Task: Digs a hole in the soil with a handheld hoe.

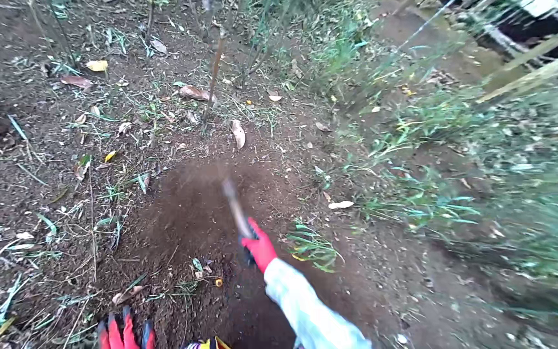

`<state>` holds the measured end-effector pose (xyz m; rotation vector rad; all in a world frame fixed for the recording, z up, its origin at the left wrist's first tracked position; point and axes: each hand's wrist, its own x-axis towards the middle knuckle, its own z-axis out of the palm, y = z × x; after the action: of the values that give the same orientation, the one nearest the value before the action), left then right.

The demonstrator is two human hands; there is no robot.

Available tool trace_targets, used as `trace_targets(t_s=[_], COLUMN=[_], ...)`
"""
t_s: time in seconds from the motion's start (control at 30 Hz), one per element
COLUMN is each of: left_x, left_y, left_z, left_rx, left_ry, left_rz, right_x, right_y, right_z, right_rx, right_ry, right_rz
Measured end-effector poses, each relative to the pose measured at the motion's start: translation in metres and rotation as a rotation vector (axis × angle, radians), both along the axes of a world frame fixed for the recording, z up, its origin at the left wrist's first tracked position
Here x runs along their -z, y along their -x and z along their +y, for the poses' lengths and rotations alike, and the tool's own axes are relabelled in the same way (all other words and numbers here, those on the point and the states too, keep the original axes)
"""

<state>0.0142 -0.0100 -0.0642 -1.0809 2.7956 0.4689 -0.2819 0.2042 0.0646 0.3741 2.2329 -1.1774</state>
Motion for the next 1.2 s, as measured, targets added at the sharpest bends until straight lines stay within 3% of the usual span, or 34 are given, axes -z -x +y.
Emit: trace_targets(t_s=[0.07, 0.13, 0.2, 0.27, 0.33, 0.37, 0.47, 0.57, 0.63, 0.7, 0.77, 0.8, 0.87, 0.93, 1.03, 1.1, 1.17, 1.2], left_x=[0.0, 0.001, 0.002, -0.001, -0.006, -0.007, -0.001, 0.006, 0.01, 0.013, 0.01, 0.008, 0.008, 0.009, 0.01, 0.013, 0.013, 0.012], left_y=[0.0, -0.001, -0.004, -0.001, 0.001, 0.0, -0.001, -0.003, -0.005, -0.003, -0.002, -0.002, 0.0, -0.001, -0.001, -0.001, -0.004, -0.002], left_z=[-0.002, -0.002, -0.001, 0.0, -0.002, -0.001, 0.0, -0.001, 0.0, 0.002, 0.002, 0.001, 0.0, 0.003, 0.001, 0.001, 0.002, 0.001], left_rx=[-0.008, -0.012, -0.014, -0.02, -0.03, -0.028, -0.021, -0.021, -0.018, -0.021, -0.028, -0.028, -0.026, -0.024, -0.025, -0.029, -0.027, -0.022], left_ry=[-0.001, -0.013, -0.007, -0.03, -0.063, -0.057, -0.026, -0.019, 0.0, 0.002, -0.012, -0.019, -0.019, -0.003, -0.016, -0.012, -0.021, -0.027], left_rz=[0.013, 0.01, 0.006, 0.006, -0.003, 0.006, 0.038, 0.046, 0.043, 0.065, 0.081, 0.083, 0.084, 0.097, 0.117, 0.114, 0.102, 0.107], right_x=[0.0, 0.022, 0.061, 0.089, 0.07, 0.051, 0.007, 0.029, 0.067, 0.096, 0.071, 0.049, 0.009, -0.007, 0.023, 0.062, 0.099, 0.097], right_y=[0.079, 0.121, 0.093, 0.017, -0.03, -0.027, 0.055, 0.13, 0.1, 0.019, -0.037, -0.039, -0.003, 0.049, 0.112, 0.095, 0.031, 0.003], right_z=[-0.036, -0.074, -0.109, -0.111, -0.092, -0.08, -0.072, -0.121, -0.157, -0.155, -0.13, -0.117, -0.105, -0.118, -0.173, -0.206, -0.202, -0.189], right_rx=[0.2, 0.353, 0.266, 0.002, -0.22, -0.271, -0.243, 0.013, 0.004, -0.233, -0.51, -0.611, -0.74, -0.645, -0.238, -0.158, -0.319, -0.432], right_ry=[0.089, 0.188, 0.164, 0.096, 0.027, 0.011, 0.01, 0.065, 0.085, 0.041, -0.038, -0.058, -0.124, -0.11, 0.011, 0.043, -0.03, -0.079], right_rz=[0.147, 0.219, 0.194, 0.051, -0.139, -0.168, -0.025, 0.127, 0.138, 0.01, -0.216, -0.292, -0.215, -0.016, 0.16, 0.175, 0.049, -0.045])
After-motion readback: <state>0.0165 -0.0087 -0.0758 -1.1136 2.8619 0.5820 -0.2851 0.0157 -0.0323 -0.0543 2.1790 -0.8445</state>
